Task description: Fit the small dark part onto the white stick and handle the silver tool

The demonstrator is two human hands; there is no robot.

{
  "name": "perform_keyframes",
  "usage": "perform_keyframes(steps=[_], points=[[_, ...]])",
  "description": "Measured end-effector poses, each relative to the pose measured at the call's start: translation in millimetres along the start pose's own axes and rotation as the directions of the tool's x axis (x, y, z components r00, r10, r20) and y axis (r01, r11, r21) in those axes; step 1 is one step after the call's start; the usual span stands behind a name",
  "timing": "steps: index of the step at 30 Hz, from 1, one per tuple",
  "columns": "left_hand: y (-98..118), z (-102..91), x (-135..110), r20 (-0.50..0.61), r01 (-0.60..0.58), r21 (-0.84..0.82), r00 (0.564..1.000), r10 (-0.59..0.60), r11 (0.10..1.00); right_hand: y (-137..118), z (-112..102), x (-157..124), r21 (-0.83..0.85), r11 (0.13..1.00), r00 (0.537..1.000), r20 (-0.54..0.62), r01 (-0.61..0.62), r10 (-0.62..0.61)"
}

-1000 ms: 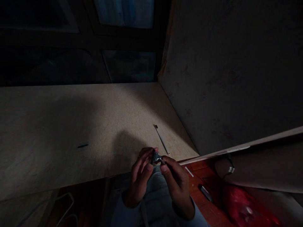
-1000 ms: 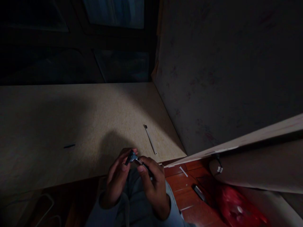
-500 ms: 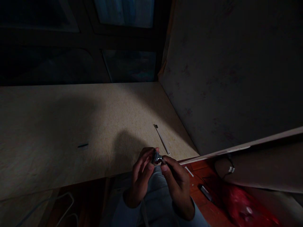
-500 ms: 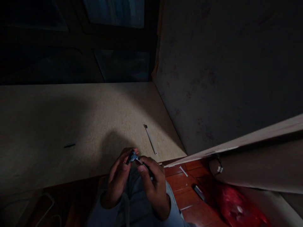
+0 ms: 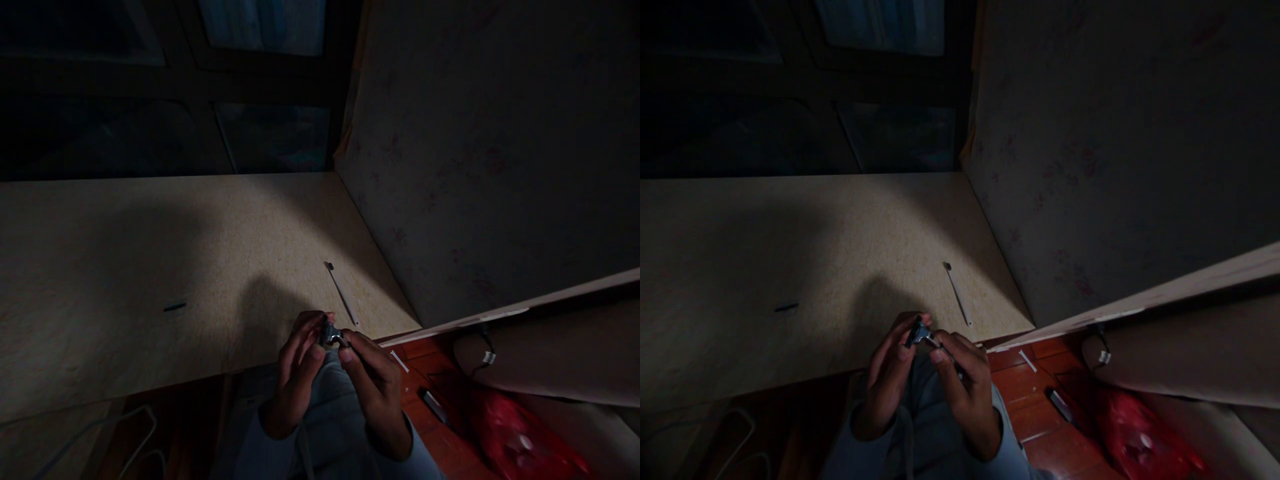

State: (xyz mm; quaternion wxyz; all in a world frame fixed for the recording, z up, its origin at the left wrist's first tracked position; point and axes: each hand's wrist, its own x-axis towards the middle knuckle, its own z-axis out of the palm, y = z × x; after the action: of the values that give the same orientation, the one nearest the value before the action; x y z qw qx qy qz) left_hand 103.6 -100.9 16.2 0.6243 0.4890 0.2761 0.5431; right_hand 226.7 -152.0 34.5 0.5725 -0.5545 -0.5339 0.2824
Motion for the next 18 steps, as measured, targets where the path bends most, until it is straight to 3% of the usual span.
perform_keyframes(steps=[9, 18], points=[[4.8, -8.1, 1.3, 0.079, -0.045, 0.159, 0.996, 0.033, 0.986, 7.9, -2.6, -1.5, -0.024, 1.0, 0.999, 0.031, -0.007, 0.008], [17.5, -19.9, 3.1, 0.183, -0.058, 0.361, 0.983, -0.01, 0.931, 12.7, -6.9, -0.2, -0.012, 0.999, 0.995, 0.086, -0.043, 0.044]])
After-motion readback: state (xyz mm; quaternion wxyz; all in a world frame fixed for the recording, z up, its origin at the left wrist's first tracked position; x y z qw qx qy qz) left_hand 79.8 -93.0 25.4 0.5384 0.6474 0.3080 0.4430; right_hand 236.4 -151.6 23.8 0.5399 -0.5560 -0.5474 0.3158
